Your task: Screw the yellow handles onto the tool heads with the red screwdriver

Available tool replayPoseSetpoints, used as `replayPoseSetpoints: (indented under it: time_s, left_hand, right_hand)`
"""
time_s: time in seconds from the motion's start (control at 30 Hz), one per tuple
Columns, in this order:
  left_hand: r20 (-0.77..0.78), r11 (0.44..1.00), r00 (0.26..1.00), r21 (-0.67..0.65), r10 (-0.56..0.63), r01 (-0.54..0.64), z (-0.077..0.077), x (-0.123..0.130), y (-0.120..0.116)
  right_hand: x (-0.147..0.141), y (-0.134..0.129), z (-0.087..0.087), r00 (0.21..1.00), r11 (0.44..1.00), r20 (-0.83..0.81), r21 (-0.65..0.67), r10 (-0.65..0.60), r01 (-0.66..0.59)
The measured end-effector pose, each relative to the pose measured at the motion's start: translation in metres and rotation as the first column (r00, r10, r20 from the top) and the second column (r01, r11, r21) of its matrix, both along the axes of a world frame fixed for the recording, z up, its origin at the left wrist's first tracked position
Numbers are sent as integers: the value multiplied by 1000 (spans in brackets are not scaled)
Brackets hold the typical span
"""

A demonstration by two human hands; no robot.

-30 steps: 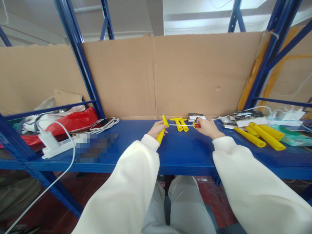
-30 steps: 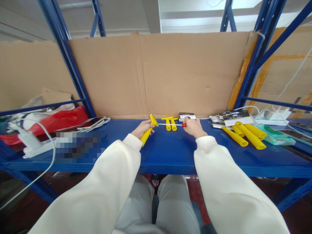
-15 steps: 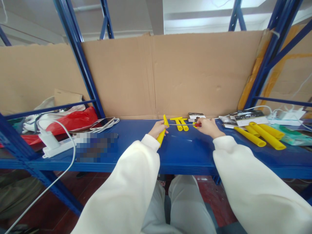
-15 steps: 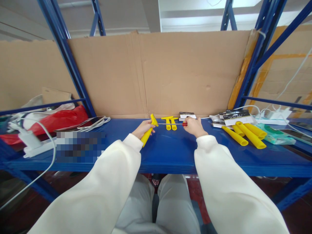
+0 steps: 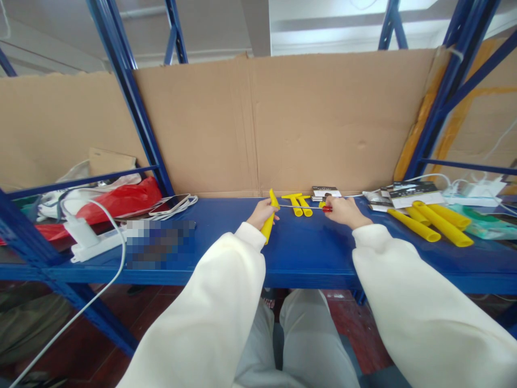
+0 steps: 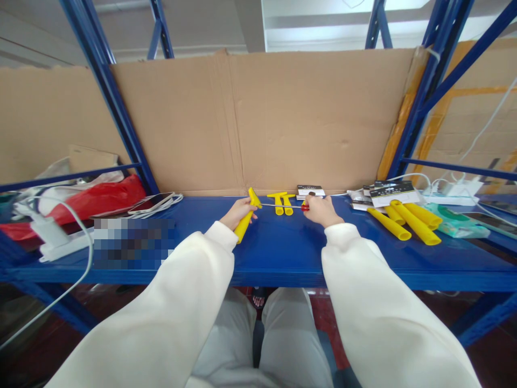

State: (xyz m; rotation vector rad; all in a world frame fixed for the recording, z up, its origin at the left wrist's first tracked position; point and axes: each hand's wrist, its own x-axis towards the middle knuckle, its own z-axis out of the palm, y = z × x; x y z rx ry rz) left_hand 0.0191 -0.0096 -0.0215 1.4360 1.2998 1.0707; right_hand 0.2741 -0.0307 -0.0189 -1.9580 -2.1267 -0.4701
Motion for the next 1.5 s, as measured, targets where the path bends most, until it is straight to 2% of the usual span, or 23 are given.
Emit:
replayPoseSetpoints:
  time_s: [0.73,1.0,1.37,1.5]
  left_hand:
    - [-12,999,999,11,33,-33,-1,4,-4]
    - [-3,999,999,23,43,-43,0,5,-7]
    - [4,998,999,43,48,-48,-4,4,-3]
    - [15,997,998,43,56,-56,-2,4,-5]
  right_hand:
    - [-2,-4,3,999,998,-51,-56,-7,4]
    - [-9,-9,6,998,993,-19,-107,-58,56]
    - [-4,-4,3,999,999,-33,-46,-21,20]
    - [-5,-4,1,995,995,-81,-85,-53,46]
